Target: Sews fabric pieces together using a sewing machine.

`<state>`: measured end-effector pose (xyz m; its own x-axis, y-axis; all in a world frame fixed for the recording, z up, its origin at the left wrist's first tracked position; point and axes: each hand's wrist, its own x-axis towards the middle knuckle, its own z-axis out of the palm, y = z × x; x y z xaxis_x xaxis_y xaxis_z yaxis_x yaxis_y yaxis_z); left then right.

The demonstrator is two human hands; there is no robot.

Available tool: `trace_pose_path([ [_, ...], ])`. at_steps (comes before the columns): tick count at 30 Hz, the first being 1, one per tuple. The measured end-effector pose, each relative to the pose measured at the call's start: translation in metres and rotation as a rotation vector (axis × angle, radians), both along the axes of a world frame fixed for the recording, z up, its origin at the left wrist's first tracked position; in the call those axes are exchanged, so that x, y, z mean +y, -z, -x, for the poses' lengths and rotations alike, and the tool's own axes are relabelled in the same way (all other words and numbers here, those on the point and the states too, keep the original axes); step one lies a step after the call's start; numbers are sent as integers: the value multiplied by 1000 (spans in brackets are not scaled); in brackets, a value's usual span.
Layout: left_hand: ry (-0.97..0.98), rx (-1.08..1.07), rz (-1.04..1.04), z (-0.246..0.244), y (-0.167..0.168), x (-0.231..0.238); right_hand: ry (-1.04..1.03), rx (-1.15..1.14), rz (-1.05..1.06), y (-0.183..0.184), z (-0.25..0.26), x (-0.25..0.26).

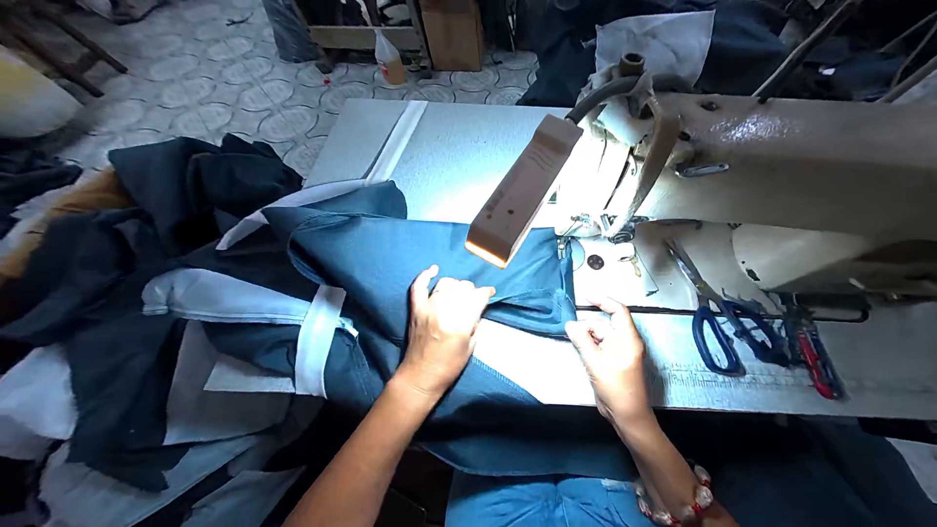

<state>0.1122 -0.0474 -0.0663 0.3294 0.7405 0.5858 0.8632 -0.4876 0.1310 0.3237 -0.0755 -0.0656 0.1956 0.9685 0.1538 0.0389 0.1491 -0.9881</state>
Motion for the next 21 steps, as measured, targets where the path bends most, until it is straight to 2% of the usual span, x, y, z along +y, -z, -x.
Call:
trace_pose_path([
  [5, 240, 26, -14, -58, -7, 9, 69, 467, 385, -31, 1, -8],
  [7, 291, 33, 55, -65, -10, 18, 114, 666, 587, -41, 2, -6],
  [10, 308, 65, 164, -69, -14, 13, 135, 867, 674, -43, 2, -5],
  [13, 247, 61, 88, -70, -5, 14, 104, 940, 694, -42, 7, -9],
  [16, 233, 52, -101, -66, 6, 23, 65, 816, 636, -38, 6, -12],
  [18, 304, 59, -83, -65, 8, 19, 15, 586, 478, -30, -9, -14],
  [21, 359, 12, 17, -65, 14, 4, -7, -148, 150, -18, -52, -17],
])
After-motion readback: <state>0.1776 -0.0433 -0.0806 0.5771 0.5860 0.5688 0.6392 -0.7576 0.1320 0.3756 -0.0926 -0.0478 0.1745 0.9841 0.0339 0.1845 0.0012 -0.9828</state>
